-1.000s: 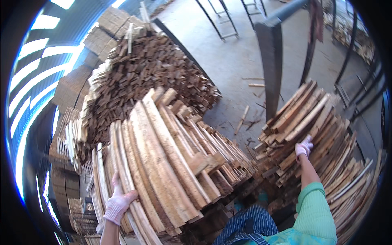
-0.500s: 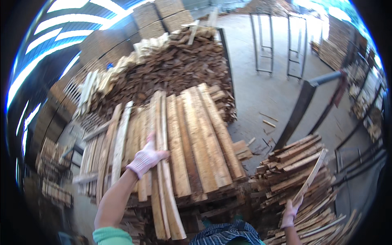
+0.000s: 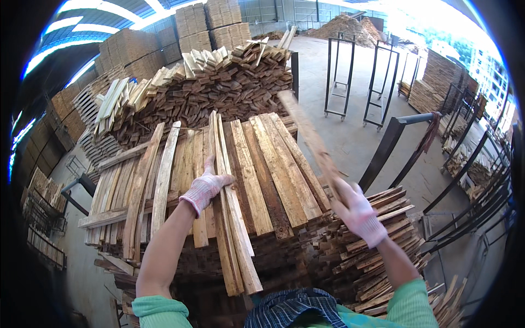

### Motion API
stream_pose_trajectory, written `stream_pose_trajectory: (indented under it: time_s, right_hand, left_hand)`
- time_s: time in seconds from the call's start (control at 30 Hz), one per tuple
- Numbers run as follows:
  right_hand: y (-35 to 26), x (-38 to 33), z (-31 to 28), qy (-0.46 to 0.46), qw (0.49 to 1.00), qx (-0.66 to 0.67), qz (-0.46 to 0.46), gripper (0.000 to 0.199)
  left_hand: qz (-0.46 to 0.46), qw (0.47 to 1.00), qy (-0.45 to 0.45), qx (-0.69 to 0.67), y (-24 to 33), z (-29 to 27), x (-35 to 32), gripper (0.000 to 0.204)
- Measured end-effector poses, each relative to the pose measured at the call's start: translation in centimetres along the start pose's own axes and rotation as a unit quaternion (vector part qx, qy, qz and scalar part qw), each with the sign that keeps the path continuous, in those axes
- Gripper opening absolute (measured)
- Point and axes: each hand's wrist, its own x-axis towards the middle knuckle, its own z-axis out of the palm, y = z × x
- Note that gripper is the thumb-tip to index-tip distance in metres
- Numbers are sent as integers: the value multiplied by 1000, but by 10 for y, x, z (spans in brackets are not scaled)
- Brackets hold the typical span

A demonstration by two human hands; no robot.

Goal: The person picks up wooden planks from one stack and places them onto another stack by hand in an industrial setting.

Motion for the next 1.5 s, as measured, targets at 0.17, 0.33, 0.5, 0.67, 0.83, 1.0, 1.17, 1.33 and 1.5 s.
stream_pose_trajectory:
  time_s: [0.17,0.33,0.5,0.67,0.83,1.0,1.17,1.33,1.5]
  right_hand:
    - [-22,50,35,-110,970,-203,75,46]
    - [1,54,52,-34,973,-225,21,39]
    - [-61,79,36,-88,943,-320,-27,54]
    - [-33,122,70,-178,920,-302,-173,66]
    - [-28,113,78,-225,904,-326,-163,71]
    - [-61,127,71,-278,893,-332,-125,64]
    - [-137,149,85,-237,957,-122,-119,56]
    - [-219,152,161,-269,944,-93,-166,53]
    - [-290,187,251,-238,957,-93,-137,73]
  left_hand:
    - [19,999,-31,-4,3,2,-2,111]
    - [19,998,-45,-44,3,0,-7,111]
    - [-10,998,-57,34,6,-8,-8,117]
    - [5,996,-58,70,-19,-5,13,116]
    - [22,997,-49,56,-15,-10,6,120]
    - [-15,998,-68,7,10,-9,-8,114]
    - [57,937,-83,-334,23,-56,-28,96]
    - [79,951,-56,-293,20,-145,-55,90]
    - [128,989,54,-47,-23,-246,-57,95]
